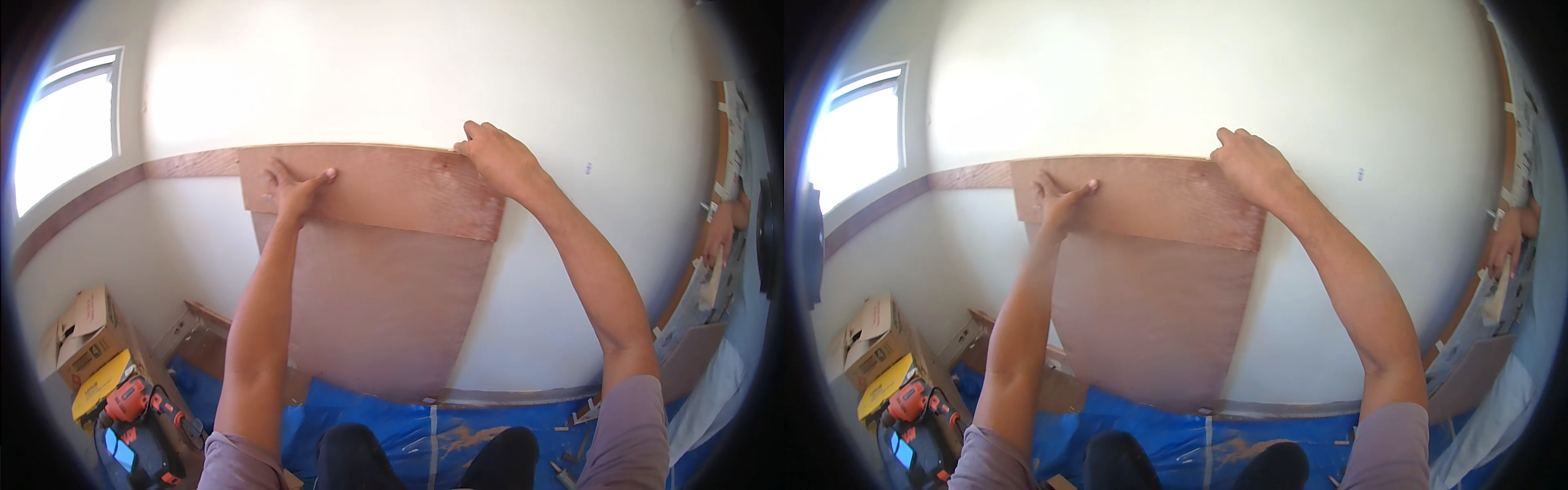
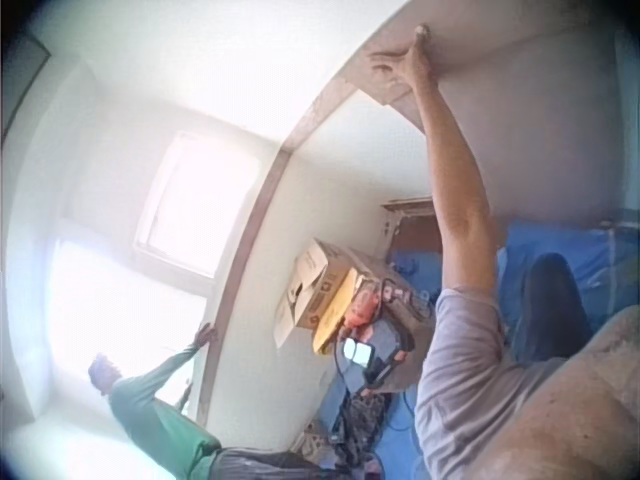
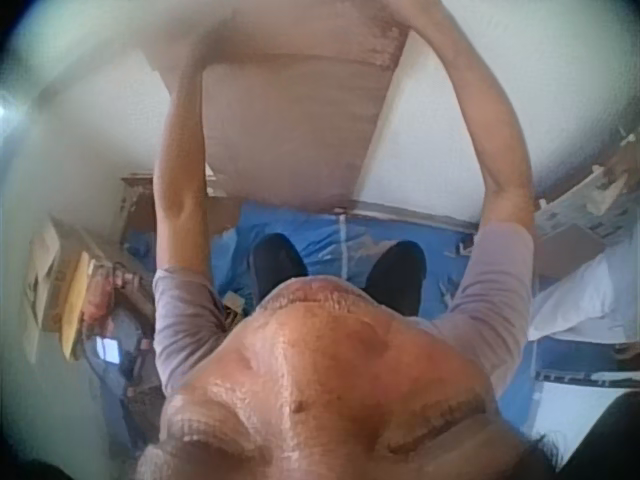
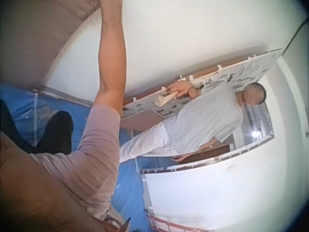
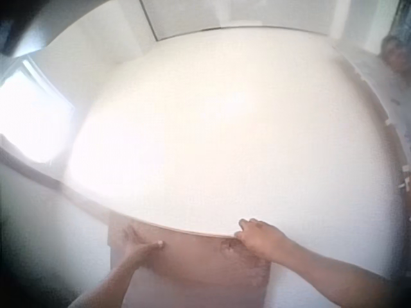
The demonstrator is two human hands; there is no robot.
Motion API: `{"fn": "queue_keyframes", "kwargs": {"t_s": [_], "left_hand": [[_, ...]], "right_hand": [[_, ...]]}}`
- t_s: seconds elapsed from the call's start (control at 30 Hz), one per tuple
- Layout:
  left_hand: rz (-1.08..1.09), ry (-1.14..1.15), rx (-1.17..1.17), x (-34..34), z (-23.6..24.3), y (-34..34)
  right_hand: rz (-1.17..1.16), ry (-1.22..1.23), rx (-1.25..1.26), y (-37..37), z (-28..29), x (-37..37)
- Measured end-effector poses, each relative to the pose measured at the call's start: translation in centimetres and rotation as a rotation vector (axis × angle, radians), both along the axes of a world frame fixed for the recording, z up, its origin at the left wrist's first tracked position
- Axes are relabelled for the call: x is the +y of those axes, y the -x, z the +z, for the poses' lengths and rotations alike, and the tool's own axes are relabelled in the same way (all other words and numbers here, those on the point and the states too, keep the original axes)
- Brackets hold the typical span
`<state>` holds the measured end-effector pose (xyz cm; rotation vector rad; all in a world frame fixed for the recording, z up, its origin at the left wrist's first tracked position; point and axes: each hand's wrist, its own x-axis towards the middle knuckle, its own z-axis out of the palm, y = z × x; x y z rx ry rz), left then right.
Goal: The person positions a large wooden panel against a curved wall, marks it with a pencil, and sands the edges with a sanding block. Another person is present in the room.
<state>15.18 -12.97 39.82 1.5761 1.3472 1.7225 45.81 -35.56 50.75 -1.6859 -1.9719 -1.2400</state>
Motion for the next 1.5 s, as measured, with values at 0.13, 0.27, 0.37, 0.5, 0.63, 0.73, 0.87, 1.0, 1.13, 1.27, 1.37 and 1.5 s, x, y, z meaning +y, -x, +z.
{"fn": "queue_keyframes", "kwargs": {"t_s": [0.13, 0.27, 0.37, 0.5, 0.63, 0.73, 0.87, 1.0, 1.13, 1.27, 1.37, 1.5], "left_hand": [[-0.002, 0.032, -0.008, 0.1, 0.1, 0.0], [0.003, 0.03, -0.008, -0.1, 0.2, 0.0], [-0.016, 0.045, -0.018, -0.3, 0.3, 0.1], [-0.043, 0.057, -0.025, -0.4, 0.3, 0.2], [-0.084, 0.061, -0.043, -0.3, 0.2, 0.4], [-0.092, 0.062, -0.024, -0.2, 0.1, 0.6], [-0.095, 0.051, -0.018, -0.5, 0.1, 0.7], [-0.11, 0.065, -0.042, -0.8, 0.1, 0.6], [-0.099, 0.053, -0.041, -0.5, 0.1, 0.7], [-0.042, 0.016, 0.024, 0.1, 0.0, 0.6], [-0.064, 0.048, -0.012, 0.3, -0.1, 0.4], [-0.039, 0.047, -0.014, 0.2, 0.0, 0.2]], "right_hand": [[0.105, -0.026, -0.096, 4.6, 0.3, 4.5], [0.184, -0.029, -0.143, 9.6, 1.0, 9.2], [0.23, -0.034, -0.153, 13.5, 1.3, 11.9], [0.273, 0.019, -0.185, 18.4, 2.3, 15.9], [0.33, 0.013, -0.222, 22.7, 2.5, 20.5], [0.413, -0.009, -0.215, 25.2, 2.8, 23.7], [0.449, -0.004, -0.228, 28.0, 2.7, 27.2], [0.512, -0.036, -0.199, 30.0, 2.5, 29.2], [0.523, 0.062, 0.108, 31.2, 2.0, 29.1], [0.517, -0.081, -0.121, 29.5, 2.2, 26.9], [0.379, 0.008, -0.275, 25.8, 3.5, 23.8], [0.26, 0.054, -0.406, 19.4, 4.1, 17.5]]}}
